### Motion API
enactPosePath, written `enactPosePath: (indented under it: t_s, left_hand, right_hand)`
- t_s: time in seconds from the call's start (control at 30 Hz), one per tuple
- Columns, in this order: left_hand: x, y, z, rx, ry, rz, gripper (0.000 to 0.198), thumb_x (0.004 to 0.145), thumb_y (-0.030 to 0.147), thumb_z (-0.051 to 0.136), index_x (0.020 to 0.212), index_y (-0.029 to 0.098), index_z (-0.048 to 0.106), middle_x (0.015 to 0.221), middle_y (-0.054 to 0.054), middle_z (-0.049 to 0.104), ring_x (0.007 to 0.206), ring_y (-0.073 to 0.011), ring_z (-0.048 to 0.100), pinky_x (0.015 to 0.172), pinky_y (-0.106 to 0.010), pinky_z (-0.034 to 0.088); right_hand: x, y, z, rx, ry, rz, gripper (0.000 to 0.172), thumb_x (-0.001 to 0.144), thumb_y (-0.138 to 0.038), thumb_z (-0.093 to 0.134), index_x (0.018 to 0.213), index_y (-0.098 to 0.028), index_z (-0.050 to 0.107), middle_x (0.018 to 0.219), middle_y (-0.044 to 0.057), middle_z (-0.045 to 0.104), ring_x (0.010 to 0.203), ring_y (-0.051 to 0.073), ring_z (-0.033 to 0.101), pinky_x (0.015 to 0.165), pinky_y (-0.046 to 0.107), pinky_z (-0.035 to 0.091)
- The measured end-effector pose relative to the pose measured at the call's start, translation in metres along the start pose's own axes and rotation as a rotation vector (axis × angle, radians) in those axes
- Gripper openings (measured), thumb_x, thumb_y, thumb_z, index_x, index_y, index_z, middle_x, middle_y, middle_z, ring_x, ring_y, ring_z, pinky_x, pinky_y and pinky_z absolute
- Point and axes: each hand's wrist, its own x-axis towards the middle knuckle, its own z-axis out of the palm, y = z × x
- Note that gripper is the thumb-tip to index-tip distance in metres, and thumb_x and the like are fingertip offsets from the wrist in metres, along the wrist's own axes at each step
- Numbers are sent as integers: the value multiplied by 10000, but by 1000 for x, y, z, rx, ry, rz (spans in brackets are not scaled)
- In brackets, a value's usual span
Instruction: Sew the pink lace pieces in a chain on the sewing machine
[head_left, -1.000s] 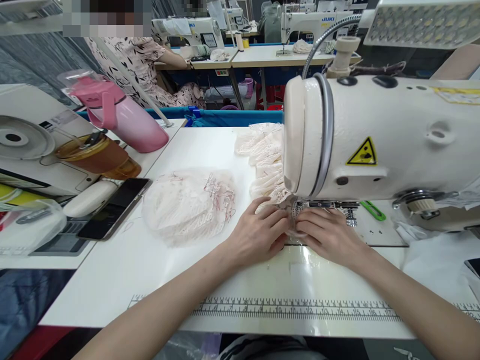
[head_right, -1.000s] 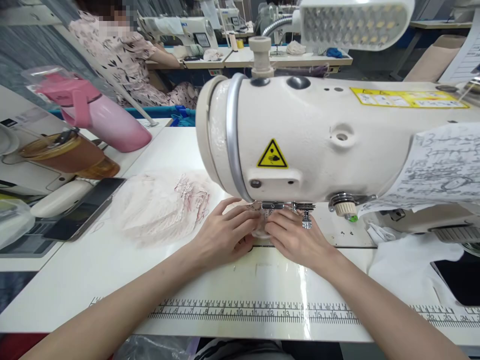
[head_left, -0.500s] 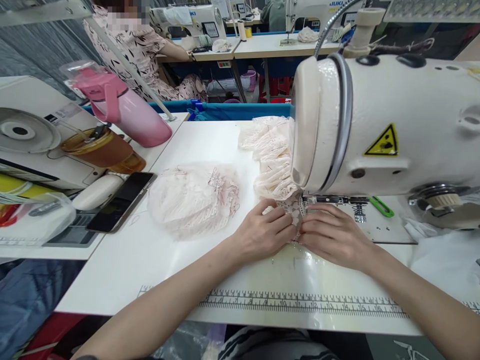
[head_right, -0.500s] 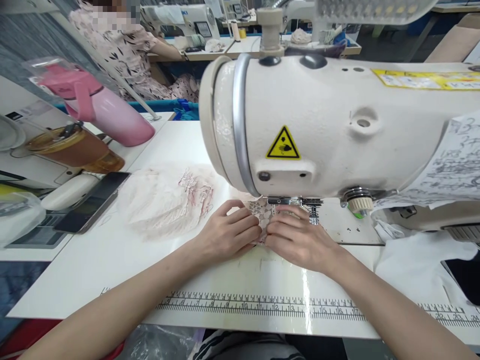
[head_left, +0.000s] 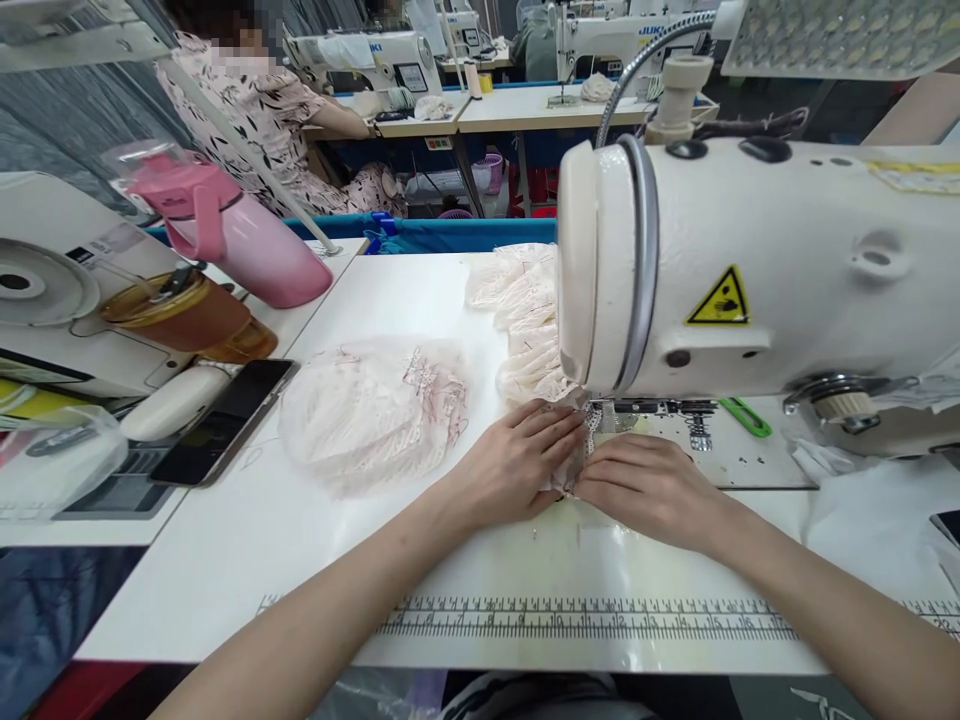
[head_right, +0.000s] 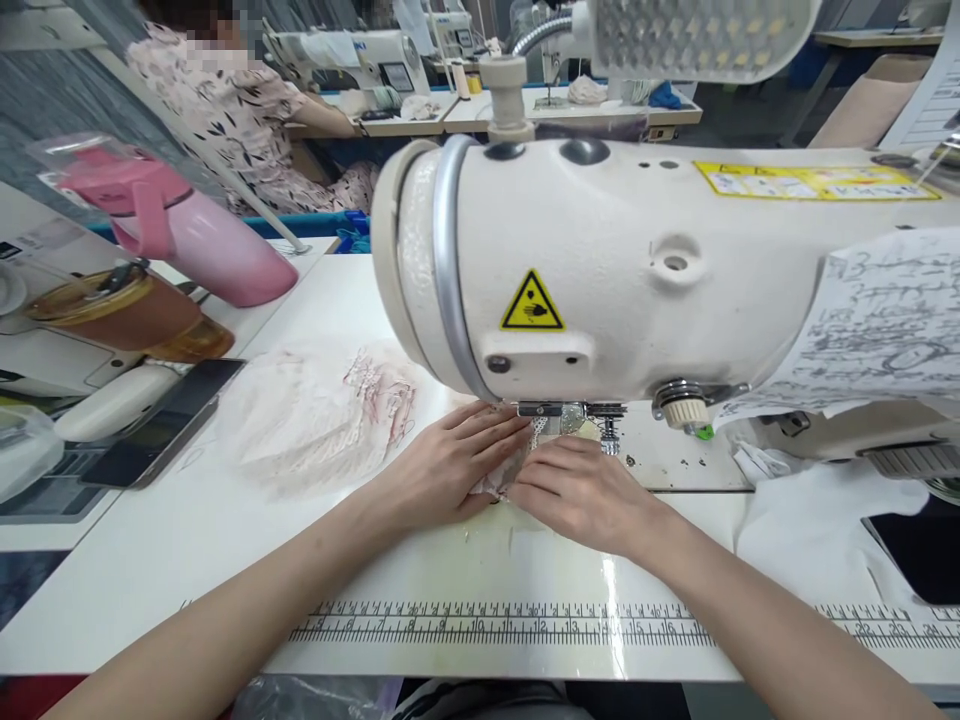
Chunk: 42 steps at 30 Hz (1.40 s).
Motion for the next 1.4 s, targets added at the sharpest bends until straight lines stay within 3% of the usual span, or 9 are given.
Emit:
enactPosePath:
  t_s: [0.37,0.9,1.17,1.4]
  left_hand:
    - [1,2,2,27,-32,-48,512,894,330,445,1345,90,483,1388,-116,507,1297,-265,460,1090,-450,325]
    - [8,18,4,119,59,-126,463,912,344,455,1310,118,518,1331,-111,565,1234,-267,512,1052,-463,338]
    - [11,19,5,120,102,-121,425,915,332,456,1273,120,544,1285,-110,599,1210,-257,523,1048,-445,352]
    - [10,18,6,118,54,-125,499,875,344,522,1322,123,503,1338,-128,554,1257,-283,483,1062,-476,349]
  right_hand:
    - [-11,3,5,-51,5,42,214,840,-22,536,958,-175,628,873,-8,694,912,141,625,809,292,526]
    - [-12,9,-8,-134,-50,156,196,912,-137,473,896,-206,656,831,20,685,860,146,613,798,277,479]
    - [-13,16,-13,-195,-82,179,174,932,-204,477,885,-204,645,827,15,678,818,133,610,702,261,419]
    - [-13,15,-22,-348,-25,178,144,927,-234,515,965,-245,653,840,-15,700,670,111,582,623,282,351]
